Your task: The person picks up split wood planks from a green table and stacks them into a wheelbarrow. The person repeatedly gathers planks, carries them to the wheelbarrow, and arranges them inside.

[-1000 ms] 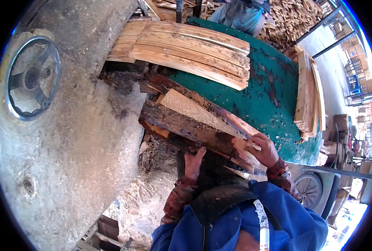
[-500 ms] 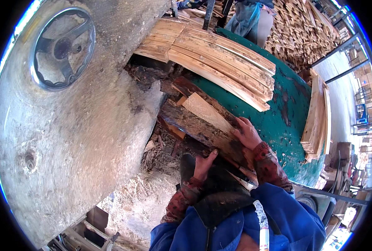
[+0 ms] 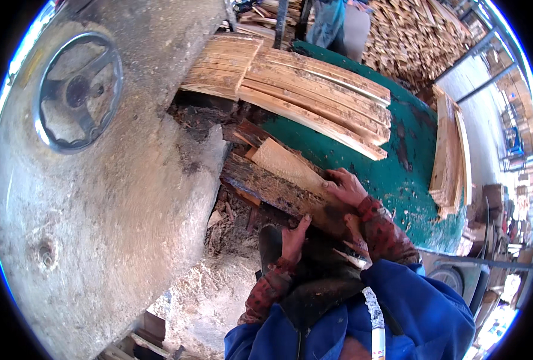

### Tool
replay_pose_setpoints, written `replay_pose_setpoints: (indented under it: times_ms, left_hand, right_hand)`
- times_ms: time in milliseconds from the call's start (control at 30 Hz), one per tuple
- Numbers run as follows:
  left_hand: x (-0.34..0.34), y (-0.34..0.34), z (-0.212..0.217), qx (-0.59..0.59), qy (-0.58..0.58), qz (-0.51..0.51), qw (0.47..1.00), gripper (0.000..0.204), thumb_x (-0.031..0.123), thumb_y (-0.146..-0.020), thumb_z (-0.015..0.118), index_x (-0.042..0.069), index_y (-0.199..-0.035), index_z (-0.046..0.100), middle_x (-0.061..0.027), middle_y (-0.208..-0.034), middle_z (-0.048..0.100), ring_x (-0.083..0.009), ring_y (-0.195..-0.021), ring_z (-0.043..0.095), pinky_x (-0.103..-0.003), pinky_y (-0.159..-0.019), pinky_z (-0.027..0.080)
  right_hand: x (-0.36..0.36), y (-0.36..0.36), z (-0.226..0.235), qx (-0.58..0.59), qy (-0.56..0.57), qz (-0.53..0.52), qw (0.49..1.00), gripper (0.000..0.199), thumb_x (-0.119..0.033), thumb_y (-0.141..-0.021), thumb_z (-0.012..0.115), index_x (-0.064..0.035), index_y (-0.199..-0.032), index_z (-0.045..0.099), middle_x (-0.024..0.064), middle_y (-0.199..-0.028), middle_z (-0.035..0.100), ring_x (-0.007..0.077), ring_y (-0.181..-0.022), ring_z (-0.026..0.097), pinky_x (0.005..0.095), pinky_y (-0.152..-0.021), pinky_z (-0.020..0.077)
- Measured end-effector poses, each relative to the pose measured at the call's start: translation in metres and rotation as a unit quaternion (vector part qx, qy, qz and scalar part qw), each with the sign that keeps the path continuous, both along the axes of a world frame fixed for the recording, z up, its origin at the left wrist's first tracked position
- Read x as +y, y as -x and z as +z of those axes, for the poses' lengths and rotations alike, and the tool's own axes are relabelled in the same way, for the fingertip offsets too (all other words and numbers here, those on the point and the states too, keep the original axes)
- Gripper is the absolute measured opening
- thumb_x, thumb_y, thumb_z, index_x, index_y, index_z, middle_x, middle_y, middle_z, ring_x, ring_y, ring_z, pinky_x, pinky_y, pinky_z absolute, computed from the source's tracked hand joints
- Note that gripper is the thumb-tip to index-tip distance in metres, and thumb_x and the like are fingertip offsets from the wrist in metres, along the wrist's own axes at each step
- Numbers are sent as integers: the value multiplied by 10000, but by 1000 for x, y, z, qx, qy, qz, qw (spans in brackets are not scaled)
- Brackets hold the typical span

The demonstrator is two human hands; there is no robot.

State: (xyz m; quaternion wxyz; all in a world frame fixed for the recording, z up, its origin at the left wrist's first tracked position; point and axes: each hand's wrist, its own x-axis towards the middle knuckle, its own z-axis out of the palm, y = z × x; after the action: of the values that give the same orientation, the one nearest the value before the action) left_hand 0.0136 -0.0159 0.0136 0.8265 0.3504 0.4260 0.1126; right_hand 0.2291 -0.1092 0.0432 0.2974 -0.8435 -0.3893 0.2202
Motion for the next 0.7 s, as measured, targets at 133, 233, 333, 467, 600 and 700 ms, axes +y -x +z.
replay_pose_setpoints:
  times_ms: [133, 233, 333, 467, 600, 700]
  left_hand:
    - [2, 4, 16, 36, 51, -43, 997, 529, 308, -892, 742, -43, -1255, 585, -81, -1195, 627, -179, -1029, 573, -331, -846, 487]
    - [-9, 10, -4, -23, -5, -34, 999, 516, 314, -891, 741, -25, -1250, 592, -75, -1199, 626, -178, -1017, 582, -332, -859, 492]
    - [-14, 14, -11, -61, -24, -12, 998, 464, 291, -911, 714, -25, -1233, 604, -69, -1195, 630, -174, -1006, 592, -329, -889, 490]
    - [-20, 23, -9, -19, 23, -45, 999, 457, 252, -934, 675, 0, -1294, 549, -73, -1228, 606, -195, -1049, 587, -349, -934, 486]
    - [-44, 26, -22, -62, 26, 27, 997, 428, 209, -916, 685, -16, -1262, 571, -82, -1220, 612, -204, -1042, 586, -354, -928, 479]
    - [-62, 32, -12, -31, 47, 24, 998, 440, 209, -902, 702, -35, -1248, 582, -92, -1220, 607, -219, -1040, 584, -364, -920, 479]
  right_hand:
    - [0, -1, 10, 25, 12, -13, 1000, 632, -468, -848, 697, 33, -1229, 634, 231, -1152, 630, 356, -1034, 643, 398, -896, 519]
    - [-11, 6, 8, 34, 11, -9, 999, 637, -480, -855, 685, 31, -1232, 637, 233, -1144, 639, 344, -1010, 656, 398, -877, 526]
    - [-23, 12, 10, 37, 23, -2, 999, 635, -485, -862, 675, 28, -1235, 638, 232, -1115, 656, 341, -993, 665, 400, -866, 529]
    - [-39, 20, 10, 94, -6, -31, 995, 607, -478, -871, 669, 20, -1218, 652, 240, -1083, 669, 347, -979, 666, 395, -852, 532]
    - [-59, 26, 12, 89, -1, -60, 994, 511, -439, -870, 674, -10, -1145, 700, 218, -1038, 689, 328, -924, 682, 389, -819, 544]
    - [-86, 37, 6, 81, -9, -105, 991, 416, -385, -857, 691, -47, -1097, 729, 186, -991, 706, 307, -875, 695, 388, -792, 553]
